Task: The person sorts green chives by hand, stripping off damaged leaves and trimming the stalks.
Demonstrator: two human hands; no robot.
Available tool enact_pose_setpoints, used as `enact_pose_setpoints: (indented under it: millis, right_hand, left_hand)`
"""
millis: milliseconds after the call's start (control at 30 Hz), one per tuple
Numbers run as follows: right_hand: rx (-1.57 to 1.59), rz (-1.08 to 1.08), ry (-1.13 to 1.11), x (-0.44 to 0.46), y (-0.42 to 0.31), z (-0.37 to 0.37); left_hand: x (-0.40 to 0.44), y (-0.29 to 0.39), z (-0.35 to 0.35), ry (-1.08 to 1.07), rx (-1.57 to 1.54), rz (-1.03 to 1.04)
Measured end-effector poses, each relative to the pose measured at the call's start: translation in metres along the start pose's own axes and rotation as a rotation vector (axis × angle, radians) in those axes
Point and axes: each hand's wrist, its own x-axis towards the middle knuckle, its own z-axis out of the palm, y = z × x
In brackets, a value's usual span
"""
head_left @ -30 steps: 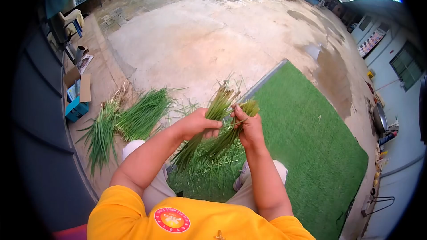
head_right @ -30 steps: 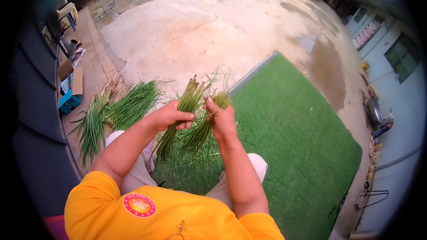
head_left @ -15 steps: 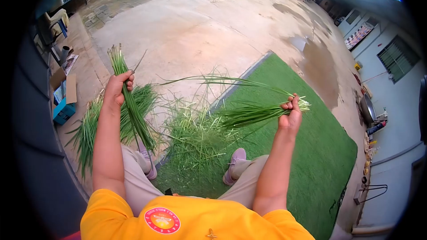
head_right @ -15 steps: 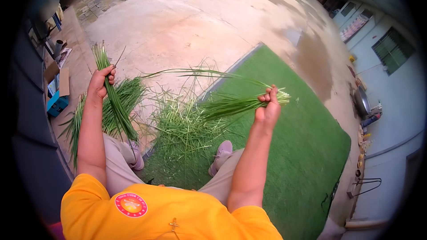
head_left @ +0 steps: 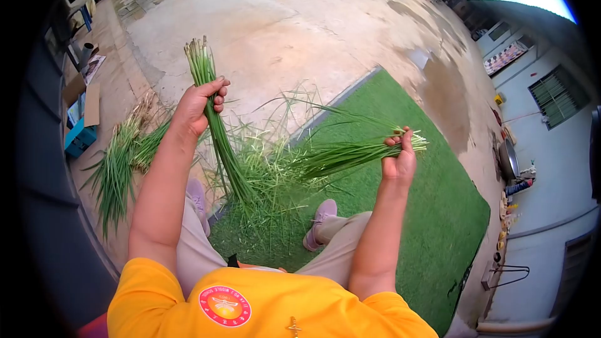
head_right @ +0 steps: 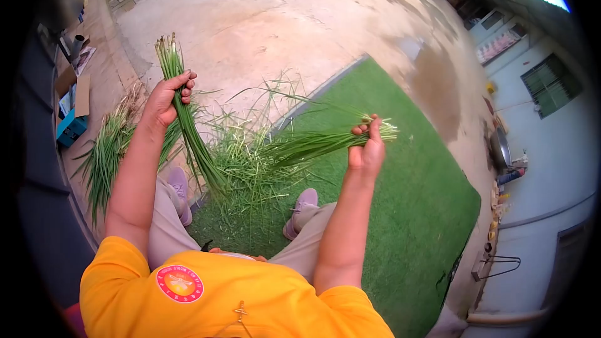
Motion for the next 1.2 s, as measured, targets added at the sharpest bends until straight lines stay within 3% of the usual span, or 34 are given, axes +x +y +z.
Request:
enact_pose_setpoints:
  millis: [233, 533, 633, 767, 833, 1000, 1200]
  right_hand:
    - [-0.024, 0.019, -0.055, -0.002, 0.012, 0.018]
    - [0.041, 0.013, 0.104, 0.0, 0.005, 0.021]
    - [0.146, 0.043, -0.083, 0.0, 0.013, 0.01]
    - [-0.051, 0.146, -0.031, -0.026, 0.032, 0.042]
    - [-0.278, 0.262, -0.134, -0.04, 0.047, 0.056]
    - [-0.589, 0.26, -0.302, -0.067, 0.077, 0.078]
    - [-0.648, 0.26, -0.357, -0.071, 0.085, 0.083]
  left_hand:
    - [0.006, -0.009, 0.02, -0.011, -0.012, -0.017]
    - [0.0, -0.011, 0.021, -0.055, -0.005, -0.048]
    - [-0.008, -0.011, 0.025, -0.196, -0.035, -0.129]
    - [-0.02, -0.018, 0.037, -0.365, 0.018, -0.233]
    - [-0.021, -0.028, 0.038, -0.439, 0.026, -0.25]
    - [-0.036, -0.048, 0.058, -0.57, 0.053, -0.375]
    - [-0.046, -0.062, 0.071, -0.778, 0.104, -0.511]
